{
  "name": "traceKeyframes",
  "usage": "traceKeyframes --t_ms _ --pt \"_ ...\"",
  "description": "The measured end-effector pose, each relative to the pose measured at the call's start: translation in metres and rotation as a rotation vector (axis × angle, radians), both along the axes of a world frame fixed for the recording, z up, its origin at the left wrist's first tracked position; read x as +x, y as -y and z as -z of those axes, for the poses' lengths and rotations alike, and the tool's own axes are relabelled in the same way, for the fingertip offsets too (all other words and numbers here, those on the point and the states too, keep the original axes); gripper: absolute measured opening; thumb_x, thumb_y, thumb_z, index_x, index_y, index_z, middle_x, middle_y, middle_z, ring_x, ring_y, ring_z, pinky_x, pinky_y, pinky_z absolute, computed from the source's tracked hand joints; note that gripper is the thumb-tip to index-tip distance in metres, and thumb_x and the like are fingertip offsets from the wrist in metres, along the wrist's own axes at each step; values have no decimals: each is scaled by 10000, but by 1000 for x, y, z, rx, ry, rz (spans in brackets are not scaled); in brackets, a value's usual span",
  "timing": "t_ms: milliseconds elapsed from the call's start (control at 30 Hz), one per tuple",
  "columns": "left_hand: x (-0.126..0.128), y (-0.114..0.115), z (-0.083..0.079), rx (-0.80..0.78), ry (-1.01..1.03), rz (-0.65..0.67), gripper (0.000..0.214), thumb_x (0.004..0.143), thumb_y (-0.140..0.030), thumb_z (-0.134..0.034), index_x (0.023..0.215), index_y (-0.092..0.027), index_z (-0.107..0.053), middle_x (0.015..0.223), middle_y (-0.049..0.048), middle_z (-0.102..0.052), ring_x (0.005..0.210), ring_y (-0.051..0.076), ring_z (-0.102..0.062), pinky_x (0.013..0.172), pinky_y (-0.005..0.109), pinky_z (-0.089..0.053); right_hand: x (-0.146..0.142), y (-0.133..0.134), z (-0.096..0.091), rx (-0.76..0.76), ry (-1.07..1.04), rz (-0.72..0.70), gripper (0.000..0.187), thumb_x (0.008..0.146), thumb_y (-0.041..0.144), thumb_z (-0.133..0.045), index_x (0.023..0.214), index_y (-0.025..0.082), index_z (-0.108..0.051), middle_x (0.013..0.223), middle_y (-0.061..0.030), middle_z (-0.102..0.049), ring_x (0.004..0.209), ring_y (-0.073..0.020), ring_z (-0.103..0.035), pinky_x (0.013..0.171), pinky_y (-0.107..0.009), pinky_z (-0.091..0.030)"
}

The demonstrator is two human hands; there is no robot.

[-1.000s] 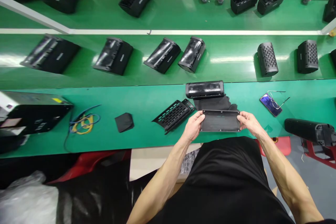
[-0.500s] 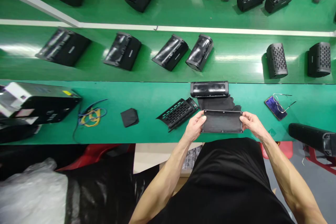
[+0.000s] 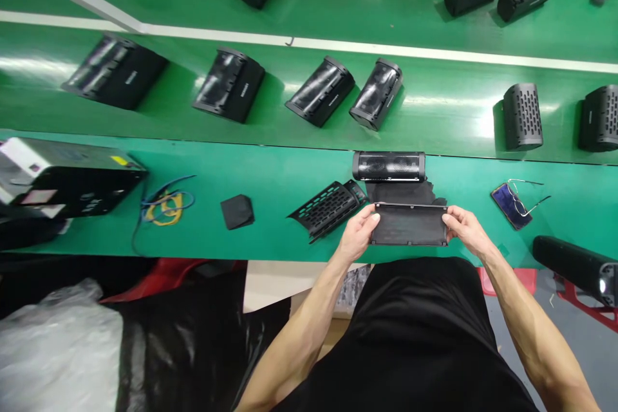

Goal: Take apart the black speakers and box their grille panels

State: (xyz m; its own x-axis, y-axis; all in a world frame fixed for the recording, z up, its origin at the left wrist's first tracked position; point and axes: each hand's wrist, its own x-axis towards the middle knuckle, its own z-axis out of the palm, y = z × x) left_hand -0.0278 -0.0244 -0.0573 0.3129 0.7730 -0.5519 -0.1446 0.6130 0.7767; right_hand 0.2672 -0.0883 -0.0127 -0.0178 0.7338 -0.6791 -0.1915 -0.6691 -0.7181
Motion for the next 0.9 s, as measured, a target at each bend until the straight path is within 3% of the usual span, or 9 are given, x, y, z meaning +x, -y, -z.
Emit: traceKeyframes --t_ms 200,500,733,900 --pt "-2 -7 1 -24 19 13 693 766 -640 -885 1255 -166 -757 1041 99 -813 953 266 -763 950 401 -604 0 -8 1 -16 5 -23 617 705 746 -917 785 232 -585 650 32 -589 541 -132 -553 565 -299 -530" --pt "-1 -16 7 -27 -5 -1 673 770 -676 -879 1200 -171 -771 1075 113 -815 1060 309 -766 1030 432 -588 1 -21 2 -40 -1 -47 617 698 750 -918 776 233 -590 644 31 -581 547 -143 -563 560 -307 -522" --pt "-6 -21 9 -38 17 20 688 769 -630 -896 1267 -176 -757 1040 101 -816 1021 293 -768 975 405 -594 1 -30 4 -39 32 -48 633 672 745 -934 795 232 -584 643 46 -567 535 -128 -546 556 -291 -506" --pt "-7 -24 9 -42 9 13 721 758 -631 -899 1290 -168 -748 1051 111 -810 1064 299 -759 1021 414 -579 2 -35 4 -32 24 -49 615 707 727 -927 817 228 -586 647 51 -559 534 -122 -559 566 -283 -507"
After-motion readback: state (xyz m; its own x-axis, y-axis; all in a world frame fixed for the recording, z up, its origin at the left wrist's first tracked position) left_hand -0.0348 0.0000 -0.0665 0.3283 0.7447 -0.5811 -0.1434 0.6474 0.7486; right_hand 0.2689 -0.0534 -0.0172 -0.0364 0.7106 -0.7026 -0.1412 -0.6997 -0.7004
